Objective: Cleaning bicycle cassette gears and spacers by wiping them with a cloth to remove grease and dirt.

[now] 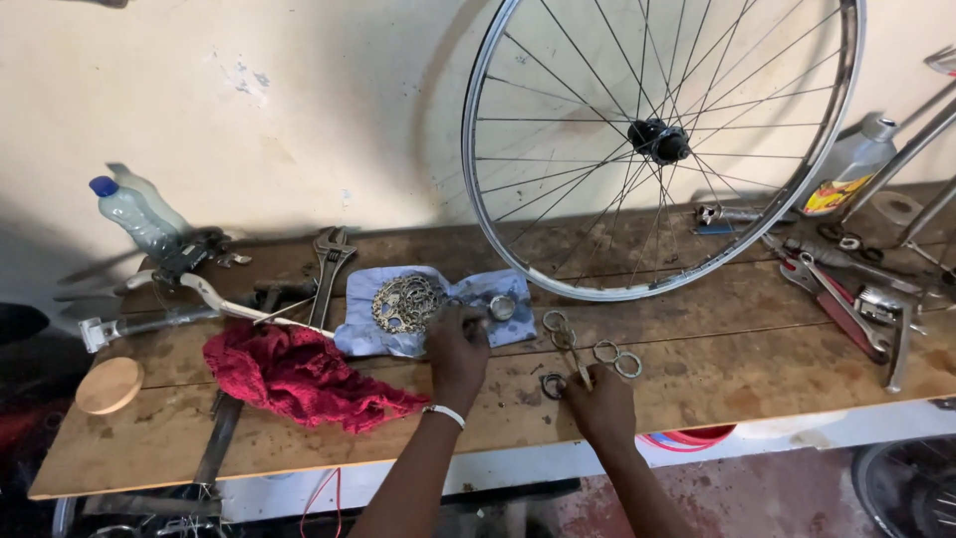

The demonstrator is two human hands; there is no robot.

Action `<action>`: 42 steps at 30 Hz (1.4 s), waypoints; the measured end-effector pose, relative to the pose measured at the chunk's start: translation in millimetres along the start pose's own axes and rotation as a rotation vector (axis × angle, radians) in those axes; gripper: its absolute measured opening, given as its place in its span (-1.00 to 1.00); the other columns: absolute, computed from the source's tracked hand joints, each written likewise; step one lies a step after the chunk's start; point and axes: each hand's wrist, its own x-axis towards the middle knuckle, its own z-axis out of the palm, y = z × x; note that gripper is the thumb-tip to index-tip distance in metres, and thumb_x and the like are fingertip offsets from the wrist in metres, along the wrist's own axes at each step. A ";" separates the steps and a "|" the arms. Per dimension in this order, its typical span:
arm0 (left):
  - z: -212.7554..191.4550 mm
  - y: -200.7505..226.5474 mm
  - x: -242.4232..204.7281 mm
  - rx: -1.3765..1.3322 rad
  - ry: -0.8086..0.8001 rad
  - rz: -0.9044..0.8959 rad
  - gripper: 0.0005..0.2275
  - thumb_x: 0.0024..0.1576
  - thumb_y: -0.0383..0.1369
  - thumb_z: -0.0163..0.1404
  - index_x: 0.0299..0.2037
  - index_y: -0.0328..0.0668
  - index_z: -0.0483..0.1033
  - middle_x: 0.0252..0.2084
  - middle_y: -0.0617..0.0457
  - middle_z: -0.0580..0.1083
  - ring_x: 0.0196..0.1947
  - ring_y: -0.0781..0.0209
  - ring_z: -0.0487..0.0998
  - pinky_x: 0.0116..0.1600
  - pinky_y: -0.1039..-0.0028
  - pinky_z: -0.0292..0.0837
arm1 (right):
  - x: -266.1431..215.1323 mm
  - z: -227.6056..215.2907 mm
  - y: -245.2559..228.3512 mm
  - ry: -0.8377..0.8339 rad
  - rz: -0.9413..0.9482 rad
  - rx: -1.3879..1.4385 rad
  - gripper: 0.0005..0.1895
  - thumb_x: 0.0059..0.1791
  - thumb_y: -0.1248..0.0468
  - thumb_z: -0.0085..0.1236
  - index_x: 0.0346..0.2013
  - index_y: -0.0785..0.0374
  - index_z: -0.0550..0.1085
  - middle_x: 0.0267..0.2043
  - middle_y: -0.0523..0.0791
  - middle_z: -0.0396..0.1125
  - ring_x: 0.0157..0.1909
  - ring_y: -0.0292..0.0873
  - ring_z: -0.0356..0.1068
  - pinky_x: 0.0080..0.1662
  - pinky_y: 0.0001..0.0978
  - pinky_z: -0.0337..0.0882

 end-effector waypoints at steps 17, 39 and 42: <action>2.5 87.5 -57.8 0.235 -0.712 -0.125 -0.80 0.02 -0.33 0.02 -0.16 -0.09 0.43 -0.10 -0.07 0.32 0.03 -0.07 0.32 0.02 0.04 0.33 | 14.1 7.9 32.1 0.077 0.127 0.176 -0.68 -0.20 0.13 -0.02 -0.60 0.37 0.47 -0.62 0.12 0.31 -0.44 0.17 0.40 -0.33 -0.10 0.37; 43.7 74.4 -63.6 0.301 -0.589 -0.191 -0.82 -0.09 -0.52 0.07 -0.37 -0.24 0.30 -0.23 -0.24 0.33 -0.12 -0.31 0.43 -0.06 0.13 0.43 | -21.6 -22.5 8.3 -0.043 0.029 0.150 -0.62 -0.13 0.04 -0.05 -0.43 0.33 0.48 -0.45 0.08 0.39 -0.23 0.09 0.44 -0.13 -0.11 0.39; 45.6 76.0 -66.8 0.333 -0.557 -0.222 -0.82 -0.08 -0.54 0.05 -0.37 -0.20 0.29 -0.26 -0.22 0.32 -0.17 -0.25 0.45 -0.11 0.17 0.45 | -24.8 -23.2 14.3 -0.078 0.010 0.146 -0.62 -0.14 0.02 -0.03 -0.43 0.31 0.47 -0.46 0.07 0.39 -0.23 0.12 0.43 -0.17 -0.07 0.38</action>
